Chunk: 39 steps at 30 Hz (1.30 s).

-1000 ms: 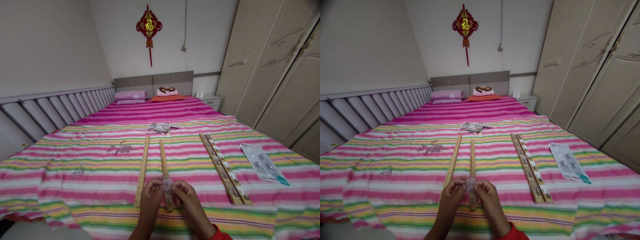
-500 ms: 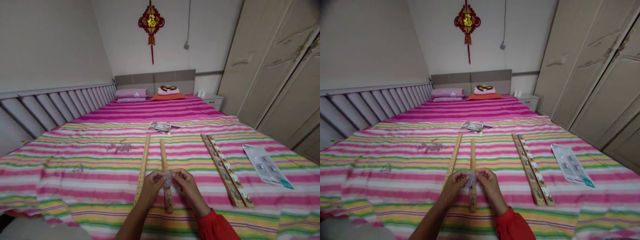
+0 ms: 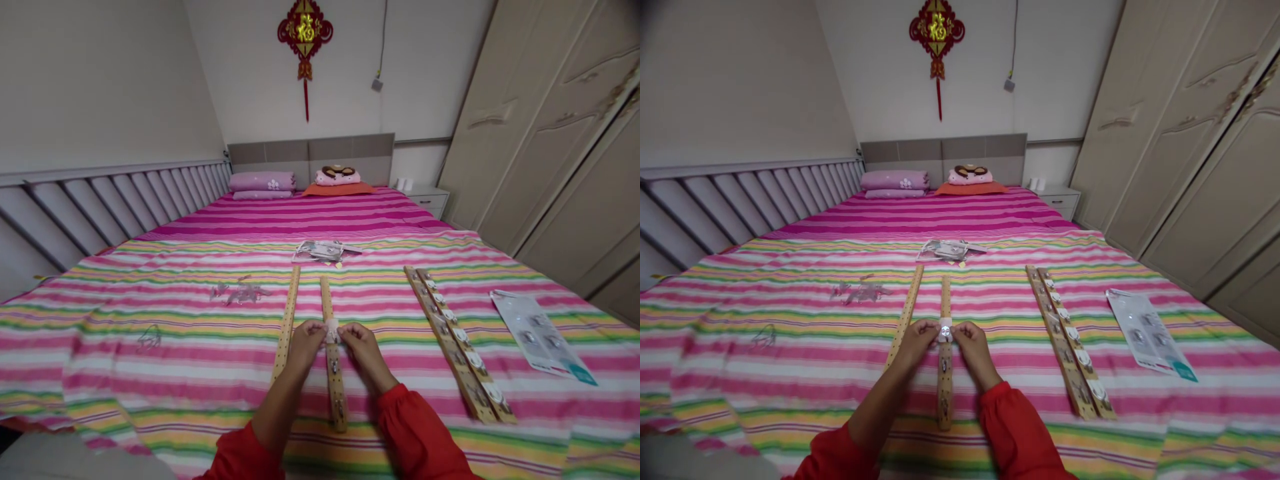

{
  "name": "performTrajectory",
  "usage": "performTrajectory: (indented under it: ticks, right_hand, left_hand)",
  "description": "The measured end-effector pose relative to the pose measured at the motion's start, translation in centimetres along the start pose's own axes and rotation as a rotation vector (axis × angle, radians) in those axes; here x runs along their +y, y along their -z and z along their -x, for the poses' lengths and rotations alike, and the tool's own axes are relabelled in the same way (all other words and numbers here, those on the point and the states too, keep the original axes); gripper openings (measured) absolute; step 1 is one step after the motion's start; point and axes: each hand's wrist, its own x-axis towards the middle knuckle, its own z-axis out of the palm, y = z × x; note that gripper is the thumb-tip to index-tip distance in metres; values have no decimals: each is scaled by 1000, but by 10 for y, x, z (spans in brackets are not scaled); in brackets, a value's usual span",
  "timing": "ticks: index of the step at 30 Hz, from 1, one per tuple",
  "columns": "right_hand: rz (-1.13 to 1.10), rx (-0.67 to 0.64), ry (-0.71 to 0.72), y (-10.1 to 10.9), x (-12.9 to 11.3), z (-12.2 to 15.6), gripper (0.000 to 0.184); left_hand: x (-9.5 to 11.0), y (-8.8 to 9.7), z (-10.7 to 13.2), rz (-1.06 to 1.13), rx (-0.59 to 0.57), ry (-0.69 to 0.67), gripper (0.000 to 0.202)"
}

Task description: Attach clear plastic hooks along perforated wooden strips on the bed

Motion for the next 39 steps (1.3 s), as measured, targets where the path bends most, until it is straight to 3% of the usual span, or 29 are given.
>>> performTrajectory:
  ticks: [3,13,22,39]
  right_hand:
    - [15,37,-4,0,9,-7,30]
    - [75,84,-42,-1,22,-11,22]
    - [105,97,-45,-2,23,-12,20]
    - [158,104,-4,0,25,-10,25]
  left_hand:
    - [-1,-2,-4,-52,17,7,4]
    - [-8,-1,-8,-272,74,13,8]
    - [-10,-2,-10,-275,74,76,8]
    - [-24,-2,-17,-290,94,9,9]
